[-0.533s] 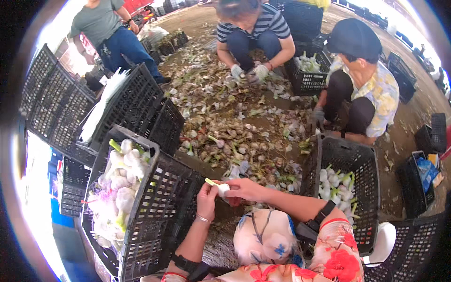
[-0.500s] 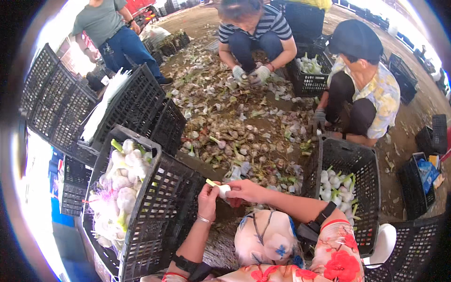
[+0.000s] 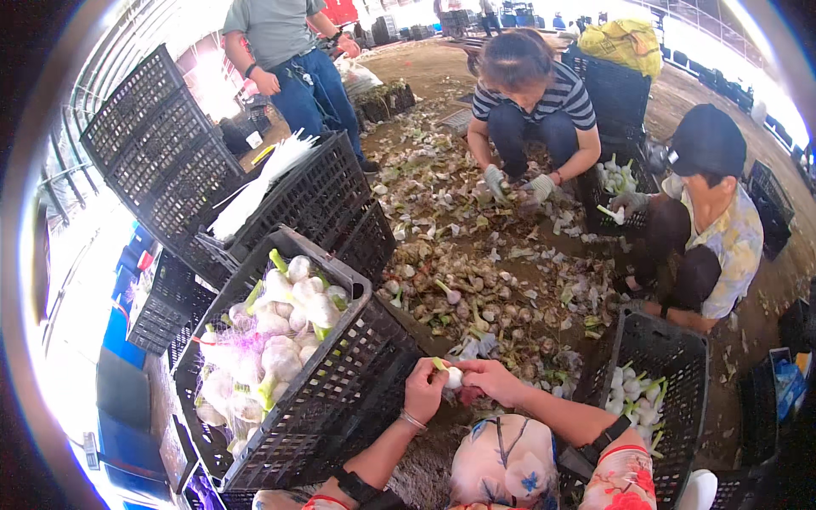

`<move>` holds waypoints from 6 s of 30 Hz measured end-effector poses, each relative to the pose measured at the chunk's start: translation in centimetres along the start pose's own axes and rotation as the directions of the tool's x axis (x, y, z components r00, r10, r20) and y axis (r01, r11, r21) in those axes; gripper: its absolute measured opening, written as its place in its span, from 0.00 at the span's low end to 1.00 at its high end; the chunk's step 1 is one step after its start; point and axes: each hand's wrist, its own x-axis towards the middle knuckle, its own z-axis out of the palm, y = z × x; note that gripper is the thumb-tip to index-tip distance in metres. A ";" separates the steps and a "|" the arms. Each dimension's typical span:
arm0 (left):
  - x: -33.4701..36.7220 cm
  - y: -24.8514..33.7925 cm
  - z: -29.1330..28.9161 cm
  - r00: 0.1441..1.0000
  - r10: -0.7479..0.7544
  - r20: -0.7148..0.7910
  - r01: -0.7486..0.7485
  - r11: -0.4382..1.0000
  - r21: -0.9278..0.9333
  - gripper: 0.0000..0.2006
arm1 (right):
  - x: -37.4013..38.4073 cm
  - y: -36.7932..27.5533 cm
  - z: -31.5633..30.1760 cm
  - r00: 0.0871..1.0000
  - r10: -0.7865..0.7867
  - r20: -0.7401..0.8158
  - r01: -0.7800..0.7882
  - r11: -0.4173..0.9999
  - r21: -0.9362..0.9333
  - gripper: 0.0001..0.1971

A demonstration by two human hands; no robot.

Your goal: Peeling individual garlic cloves from bulbs and placing the cleaned bulbs into a crate.

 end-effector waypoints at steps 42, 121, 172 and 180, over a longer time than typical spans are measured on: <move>-5.1 -10.8 -0.4 0.802 -0.263 0.536 0.102 0.945 0.311 0.18 | -8.4 -7.1 -11.0 0.828 -0.179 -0.531 -0.243 0.739 -0.628 0.13; 0.2 -0.4 1.4 0.969 -0.242 0.050 0.213 0.716 -0.665 0.22 | 3.5 -2.2 -0.9 0.977 -0.046 -0.210 0.033 0.997 -0.066 0.09; 2.9 3.6 1.7 0.874 -0.188 0.447 0.485 0.361 -0.796 0.16 | 0.1 -5.7 -0.1 0.837 -0.362 -0.411 0.272 0.926 -0.262 0.06; 4.0 4.5 2.1 0.780 -0.198 0.593 0.610 0.032 -0.792 0.23 | -0.6 -5.6 -1.4 0.866 -0.470 -0.172 0.454 0.882 -0.126 0.09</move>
